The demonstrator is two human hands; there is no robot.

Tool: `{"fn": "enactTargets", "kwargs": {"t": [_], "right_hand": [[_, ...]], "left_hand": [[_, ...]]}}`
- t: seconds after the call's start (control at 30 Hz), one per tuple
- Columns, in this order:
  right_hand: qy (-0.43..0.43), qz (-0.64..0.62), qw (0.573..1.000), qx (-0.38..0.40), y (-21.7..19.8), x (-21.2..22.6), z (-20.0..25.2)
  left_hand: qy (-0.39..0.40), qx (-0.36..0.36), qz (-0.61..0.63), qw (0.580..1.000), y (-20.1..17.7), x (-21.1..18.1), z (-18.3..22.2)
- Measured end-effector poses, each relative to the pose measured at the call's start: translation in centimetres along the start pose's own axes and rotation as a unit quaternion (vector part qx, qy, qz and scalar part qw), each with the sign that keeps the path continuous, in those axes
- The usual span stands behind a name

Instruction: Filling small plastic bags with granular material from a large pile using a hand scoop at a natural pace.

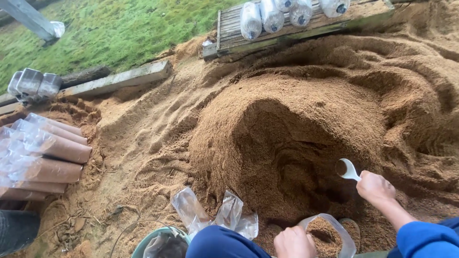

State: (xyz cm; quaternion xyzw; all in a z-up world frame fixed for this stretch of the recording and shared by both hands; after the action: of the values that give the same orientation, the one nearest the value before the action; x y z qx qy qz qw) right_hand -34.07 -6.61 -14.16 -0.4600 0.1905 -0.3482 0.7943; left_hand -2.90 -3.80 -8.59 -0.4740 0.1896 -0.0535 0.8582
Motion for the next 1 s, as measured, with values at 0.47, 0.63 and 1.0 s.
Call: {"fn": "enactTargets", "kwargs": {"t": [0.47,0.63,1.0], "right_hand": [[-0.067,-0.121,0.989,0.059,8.5,11.6,-6.0],[-0.098,-0.171,0.975,0.102,9.0,10.8,-4.8],[-0.075,-0.472,0.854,0.206,7.0,8.9,-2.1]], "left_hand": [[0.093,-0.091,0.03,0.991,9.8,2.5,-3.2],[0.044,-0.014,0.084,0.995,14.2,3.2,-4.9],[-0.001,0.056,-0.033,0.998,-1.5,-1.0,-0.7]]}}
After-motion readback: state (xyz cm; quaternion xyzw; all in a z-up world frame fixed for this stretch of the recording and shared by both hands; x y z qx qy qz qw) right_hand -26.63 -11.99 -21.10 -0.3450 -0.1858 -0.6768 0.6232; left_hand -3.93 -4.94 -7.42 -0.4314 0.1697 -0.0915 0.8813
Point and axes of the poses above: each hand's wrist, its own z-axis away from the middle knuckle, its own y-axis out of the palm, x = y × z, the point moved 6 cm from there along -z, towards the middle knuckle, and after that the axes turned 1 degree about -y, right-handed, at the moved point
